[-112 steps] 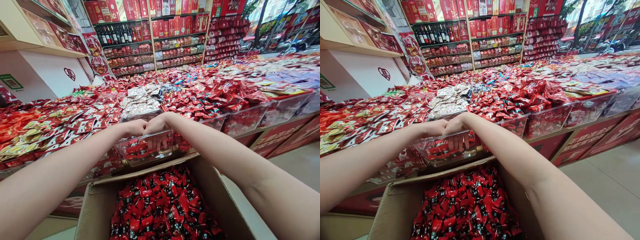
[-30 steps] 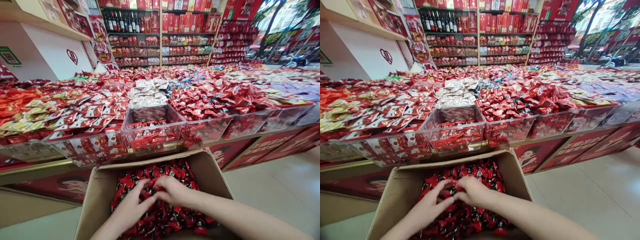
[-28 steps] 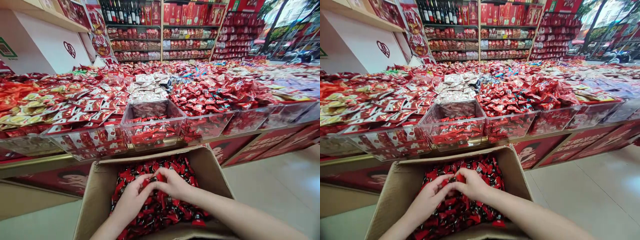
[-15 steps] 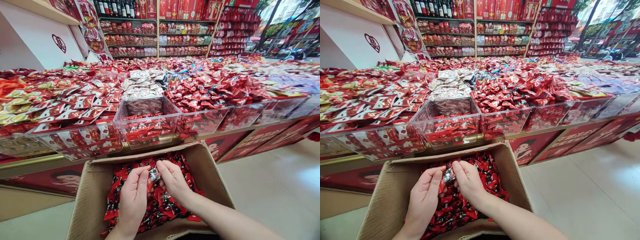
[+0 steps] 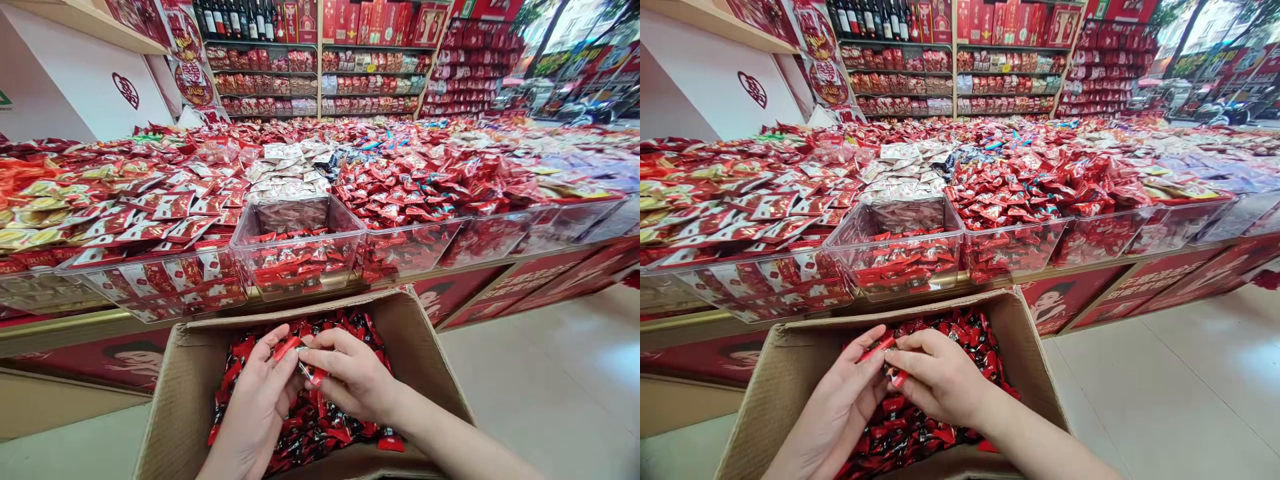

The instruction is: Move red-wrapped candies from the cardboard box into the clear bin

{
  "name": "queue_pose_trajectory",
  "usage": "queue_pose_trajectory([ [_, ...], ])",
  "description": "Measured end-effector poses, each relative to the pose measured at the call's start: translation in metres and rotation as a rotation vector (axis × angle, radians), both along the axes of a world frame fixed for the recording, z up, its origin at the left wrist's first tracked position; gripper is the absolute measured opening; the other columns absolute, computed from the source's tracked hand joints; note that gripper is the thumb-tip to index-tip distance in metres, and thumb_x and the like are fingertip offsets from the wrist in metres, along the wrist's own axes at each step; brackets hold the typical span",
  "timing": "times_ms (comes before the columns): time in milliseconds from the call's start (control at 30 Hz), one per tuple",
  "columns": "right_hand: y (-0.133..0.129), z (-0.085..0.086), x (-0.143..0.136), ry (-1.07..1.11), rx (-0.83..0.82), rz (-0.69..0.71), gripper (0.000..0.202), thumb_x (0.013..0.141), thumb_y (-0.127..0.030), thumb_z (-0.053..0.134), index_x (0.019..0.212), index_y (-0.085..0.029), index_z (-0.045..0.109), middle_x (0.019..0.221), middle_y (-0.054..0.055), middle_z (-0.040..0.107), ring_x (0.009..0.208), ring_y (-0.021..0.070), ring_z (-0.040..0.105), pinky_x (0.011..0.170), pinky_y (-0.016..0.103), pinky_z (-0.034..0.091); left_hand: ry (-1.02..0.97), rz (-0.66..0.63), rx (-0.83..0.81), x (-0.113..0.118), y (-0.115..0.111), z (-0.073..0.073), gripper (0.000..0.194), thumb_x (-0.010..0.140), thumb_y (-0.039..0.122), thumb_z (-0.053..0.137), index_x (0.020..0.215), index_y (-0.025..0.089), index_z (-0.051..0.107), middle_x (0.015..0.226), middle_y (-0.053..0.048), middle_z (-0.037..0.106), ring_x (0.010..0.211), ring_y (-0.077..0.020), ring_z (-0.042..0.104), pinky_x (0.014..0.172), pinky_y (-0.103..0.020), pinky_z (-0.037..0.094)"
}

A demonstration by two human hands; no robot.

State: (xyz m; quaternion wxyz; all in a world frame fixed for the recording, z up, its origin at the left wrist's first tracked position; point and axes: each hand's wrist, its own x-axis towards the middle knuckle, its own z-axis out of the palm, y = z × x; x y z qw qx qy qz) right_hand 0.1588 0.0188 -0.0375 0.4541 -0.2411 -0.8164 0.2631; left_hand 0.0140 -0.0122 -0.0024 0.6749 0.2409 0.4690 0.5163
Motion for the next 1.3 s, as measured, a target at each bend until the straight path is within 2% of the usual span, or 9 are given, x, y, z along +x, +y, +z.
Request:
queue_pose_trajectory([
  [100,0.000,0.002,-0.004,0.205,-0.385,0.000,0.034,0.076,-0.029,0.052,0.108,-0.020,0.049,0.097,0.008,0.055,0.087,0.0146,0.051,0.076,0.029,0.042,0.107,0.041,0.112,-0.003,0.002,0.005,0.054,0.071,0.023,0.062,0.118,0.028,0.038,0.097,-0.002,0.065,0.093,-0.0162,0.058,0.081,-0.027,0.045],
  [233,0.003,0.003,-0.012,0.398,-0.805,-0.003,0.020,0.070,-0.033,0.059,0.079,-0.017,0.053,0.066,-0.001,0.054,0.058,0.0088,0.049,0.054,0.021,0.041,0.196,0.050,0.202,-0.002,0.003,0.005,0.057,0.067,0.022,0.065,0.117,0.028,0.040,0.095,-0.001,0.068,0.096,-0.0153,0.057,0.084,-0.024,0.043],
  [433,0.004,0.007,-0.012,0.557,-0.845,-0.019,0.017,0.067,-0.030,0.062,0.060,-0.015,0.057,0.065,-0.001,0.050,0.060,0.0081,0.044,0.058,0.022,0.037,0.134,0.112,0.094,0.003,0.005,0.002,0.046,0.063,0.023,0.068,0.106,0.021,0.053,0.084,-0.002,0.070,0.085,-0.0156,0.062,0.079,-0.025,0.047],
  [633,0.003,0.003,-0.014,0.678,-1.088,-0.013,0.019,0.065,-0.031,0.064,0.062,-0.013,0.058,0.056,-0.003,0.049,0.050,0.0054,0.041,0.049,0.019,0.034,0.110,0.122,0.105,0.002,0.011,-0.004,0.021,0.069,0.026,0.062,0.090,0.021,0.059,0.085,0.001,0.066,0.072,-0.0103,0.059,0.065,-0.021,0.047],
  [833,0.008,0.012,-0.002,0.318,-0.847,0.084,0.033,0.064,-0.028,0.065,0.095,-0.017,0.057,0.077,0.000,0.057,0.064,0.0081,0.049,0.059,0.021,0.040,0.553,0.019,0.312,-0.008,0.011,-0.005,0.011,0.064,0.024,0.067,0.075,0.021,0.064,0.076,0.003,0.066,0.072,-0.0127,0.058,0.069,-0.020,0.045],
  [967,0.010,0.034,0.007,0.022,-0.551,0.126,0.016,0.069,-0.026,0.061,0.081,-0.016,0.062,0.067,-0.001,0.055,0.058,0.0074,0.047,0.053,0.019,0.038,0.637,-0.050,0.375,-0.010,0.005,0.004,0.008,0.065,0.026,0.066,0.072,0.023,0.065,0.071,0.004,0.066,0.067,-0.0118,0.058,0.062,-0.017,0.046],
  [1100,0.022,0.080,0.021,-0.129,-0.253,0.062,0.014,0.074,-0.025,0.054,0.080,-0.015,0.061,0.069,0.000,0.057,0.061,0.0077,0.049,0.057,0.020,0.039,0.605,-0.017,0.320,-0.015,0.003,0.008,0.018,0.071,0.037,0.057,0.083,0.024,0.062,0.073,0.003,0.067,0.068,-0.0131,0.061,0.066,-0.020,0.048],
  [1200,0.053,0.125,0.033,-0.133,0.051,-0.156,0.014,0.073,-0.022,0.054,0.082,-0.012,0.058,0.071,-0.001,0.055,0.065,0.0075,0.049,0.060,0.021,0.038,0.685,-0.168,0.267,-0.021,0.005,0.001,0.019,0.073,0.036,0.054,0.084,0.022,0.061,0.077,0.000,0.066,0.075,-0.0156,0.061,0.071,-0.024,0.047],
  [1300,0.097,0.160,0.037,-0.266,0.171,-0.333,0.015,0.067,-0.019,0.058,0.079,-0.008,0.057,0.067,-0.002,0.051,0.065,0.0067,0.048,0.059,0.021,0.036,0.789,-0.316,0.229,-0.026,0.007,-0.014,0.021,0.074,0.037,0.052,0.083,0.020,0.061,0.076,-0.002,0.065,0.074,-0.0178,0.060,0.068,-0.027,0.046],
])
